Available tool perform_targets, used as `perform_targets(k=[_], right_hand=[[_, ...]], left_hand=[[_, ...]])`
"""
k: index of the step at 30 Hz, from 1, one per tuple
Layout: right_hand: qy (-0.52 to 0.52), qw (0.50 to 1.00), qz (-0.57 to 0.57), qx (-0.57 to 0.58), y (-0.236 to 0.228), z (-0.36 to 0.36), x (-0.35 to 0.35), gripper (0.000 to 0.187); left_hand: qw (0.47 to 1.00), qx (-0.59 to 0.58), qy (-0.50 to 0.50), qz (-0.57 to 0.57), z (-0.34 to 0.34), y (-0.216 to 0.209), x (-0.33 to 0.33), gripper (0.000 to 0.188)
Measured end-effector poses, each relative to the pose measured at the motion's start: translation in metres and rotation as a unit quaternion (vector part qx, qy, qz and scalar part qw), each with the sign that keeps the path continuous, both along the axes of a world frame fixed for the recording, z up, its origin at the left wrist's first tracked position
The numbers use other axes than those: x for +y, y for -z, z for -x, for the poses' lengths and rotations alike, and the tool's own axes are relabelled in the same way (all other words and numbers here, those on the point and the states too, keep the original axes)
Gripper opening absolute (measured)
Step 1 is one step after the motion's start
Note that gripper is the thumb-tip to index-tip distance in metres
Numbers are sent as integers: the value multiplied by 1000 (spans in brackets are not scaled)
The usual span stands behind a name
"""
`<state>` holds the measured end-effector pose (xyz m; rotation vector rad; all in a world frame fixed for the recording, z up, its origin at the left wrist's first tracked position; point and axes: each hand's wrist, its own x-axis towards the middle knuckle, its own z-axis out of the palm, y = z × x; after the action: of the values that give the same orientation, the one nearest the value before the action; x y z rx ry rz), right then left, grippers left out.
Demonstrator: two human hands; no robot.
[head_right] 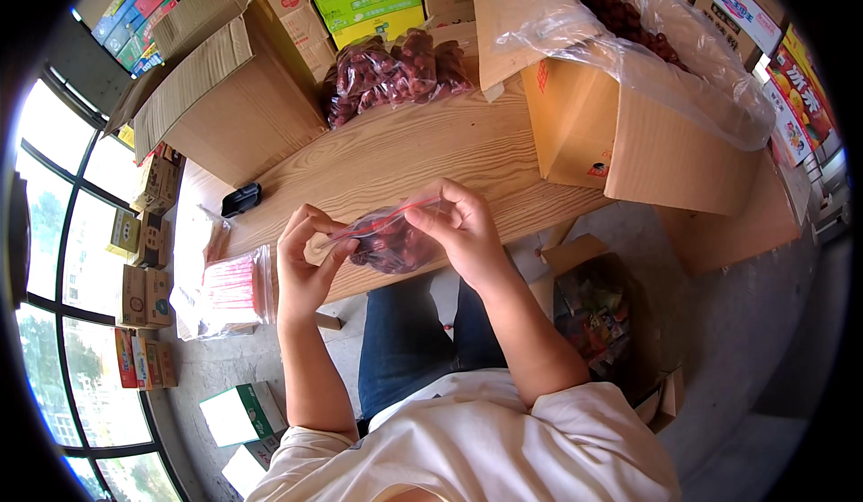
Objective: The person repeatedly scoops dried red dates from a large cardboard box into small clear plastic bags. They seal each bag by hand and place it on a wooden table next to a growing pile of finished packages. The workspace is surrounded by stacks of cardboard boxes.
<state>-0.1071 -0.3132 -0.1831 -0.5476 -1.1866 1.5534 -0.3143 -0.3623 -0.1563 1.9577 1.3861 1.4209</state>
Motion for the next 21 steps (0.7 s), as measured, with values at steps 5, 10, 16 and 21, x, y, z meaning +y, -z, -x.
perform_targets(k=[5,10,16,21], right_hand=[[-19,1000,23,-2,-8,-2,-3,7],[-11,1000,10,-11,-10,-3,-4,6],[18,997,-75,-13,-7,1,-7,5],[16,998,-53,-15,-8,0,-6,6]], left_hand=[[999,20,-21,-17,-2,0,1,13],[996,68,-48,-28,-6,-5,0,12],[994,85,-49,-40,-6,-8,0,13],[1000,-11,-7,-12,-5,-6,0,15]])
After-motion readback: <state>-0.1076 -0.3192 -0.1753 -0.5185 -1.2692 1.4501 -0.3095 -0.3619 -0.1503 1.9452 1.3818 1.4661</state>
